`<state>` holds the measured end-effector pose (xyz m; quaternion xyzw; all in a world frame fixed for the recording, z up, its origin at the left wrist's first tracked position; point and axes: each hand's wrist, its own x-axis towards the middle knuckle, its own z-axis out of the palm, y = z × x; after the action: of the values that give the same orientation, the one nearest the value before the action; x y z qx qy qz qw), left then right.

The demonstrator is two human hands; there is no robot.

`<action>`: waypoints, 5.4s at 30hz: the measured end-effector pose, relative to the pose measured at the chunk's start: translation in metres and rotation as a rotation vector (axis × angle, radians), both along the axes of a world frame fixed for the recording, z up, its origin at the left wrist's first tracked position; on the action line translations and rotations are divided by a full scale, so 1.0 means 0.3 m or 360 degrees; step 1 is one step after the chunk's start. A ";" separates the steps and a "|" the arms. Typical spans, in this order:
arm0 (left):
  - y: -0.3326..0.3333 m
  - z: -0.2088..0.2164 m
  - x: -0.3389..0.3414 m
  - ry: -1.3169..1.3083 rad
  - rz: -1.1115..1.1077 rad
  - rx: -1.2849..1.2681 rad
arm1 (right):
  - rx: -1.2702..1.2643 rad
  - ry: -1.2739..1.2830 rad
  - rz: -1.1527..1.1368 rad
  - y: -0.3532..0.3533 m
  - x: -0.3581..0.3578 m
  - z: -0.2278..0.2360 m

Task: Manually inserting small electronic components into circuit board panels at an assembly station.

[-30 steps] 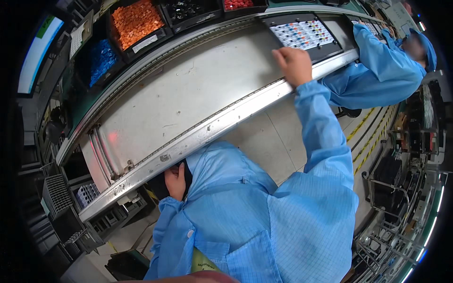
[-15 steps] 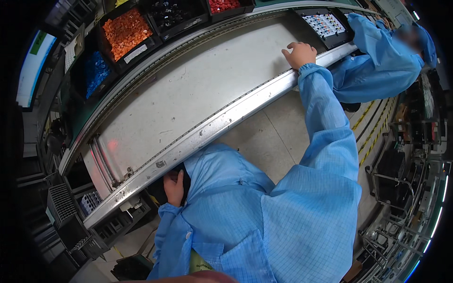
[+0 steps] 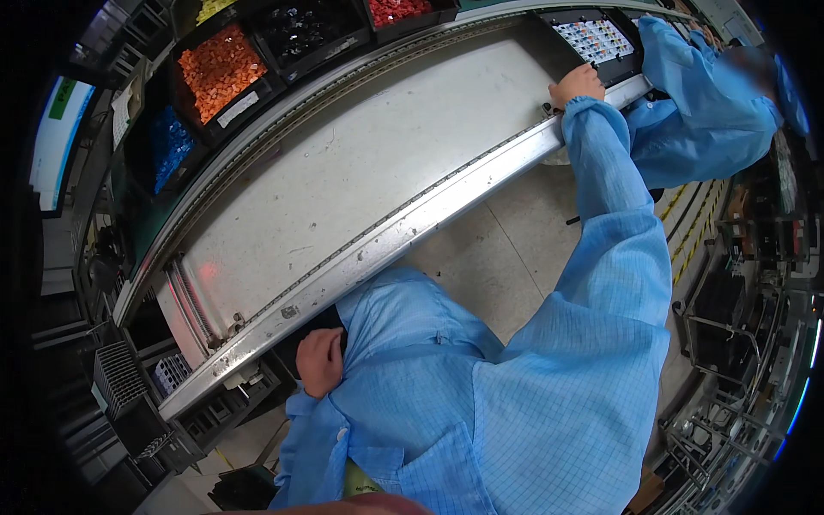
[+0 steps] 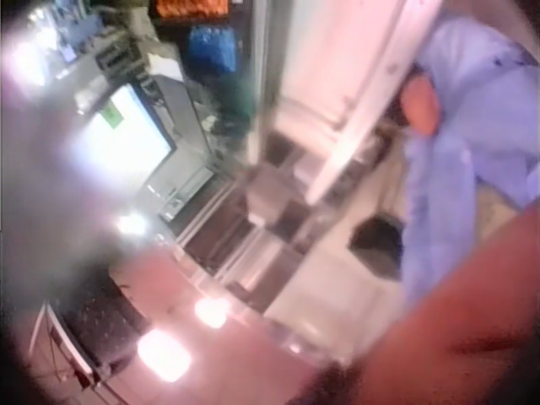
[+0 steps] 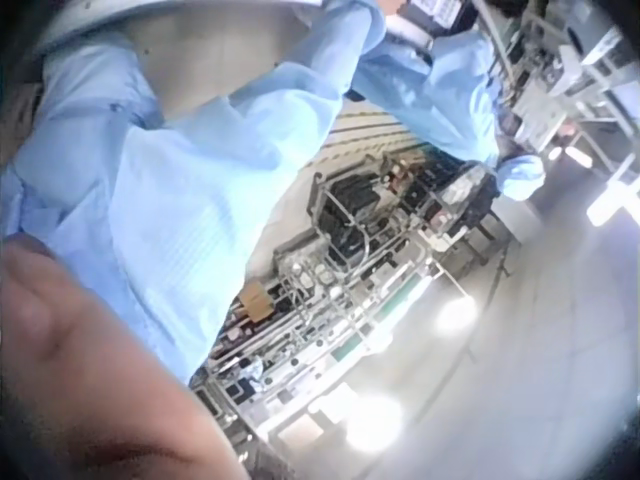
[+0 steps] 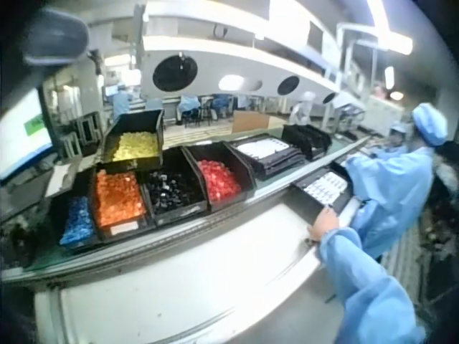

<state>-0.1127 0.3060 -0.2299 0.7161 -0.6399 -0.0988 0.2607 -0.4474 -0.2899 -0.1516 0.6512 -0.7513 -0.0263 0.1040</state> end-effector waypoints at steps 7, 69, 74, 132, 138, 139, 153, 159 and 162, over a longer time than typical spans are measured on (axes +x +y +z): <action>-0.147 0.438 0.011 0.0221 -0.0105 -0.0498 | 0.0020 0.0486 -0.0014 -0.095 0.005 -0.048; -0.936 0.320 -0.055 0.0832 -0.0424 0.0082 | 0.0506 0.1087 -0.0052 -0.544 -0.217 -0.114; -0.937 0.320 -0.049 0.0897 -0.0353 0.0156 | 0.0505 0.1060 -0.0103 -0.571 -0.217 -0.129; -0.051 0.097 -0.088 -0.1070 0.0184 -0.0234 | 0.0406 -0.0966 0.2843 1.265 1.011 0.119; 0.262 0.099 0.000 -0.0471 0.1039 -0.0332 | 0.0477 -0.1272 0.4094 1.571 1.346 0.089; 0.321 0.098 0.014 -0.0357 0.1158 -0.0254 | 0.0673 -0.1112 0.3987 1.606 1.372 0.070; 1.342 0.304 0.006 -0.1028 0.2163 0.0191 | 0.0890 -0.1253 0.3754 1.707 1.357 0.099; 1.652 0.428 -0.143 -0.1261 0.2339 0.0625 | 0.0734 -0.1250 0.3778 1.678 1.343 0.124; 1.771 0.371 -0.173 -0.0793 0.2669 0.0755 | 0.0750 -0.1295 0.3779 1.658 1.353 0.102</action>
<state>-0.1647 0.8372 -0.1187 0.9828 0.0909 0.1519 -0.0533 -0.0415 0.2075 -0.1211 0.8836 0.3347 0.1509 -0.2907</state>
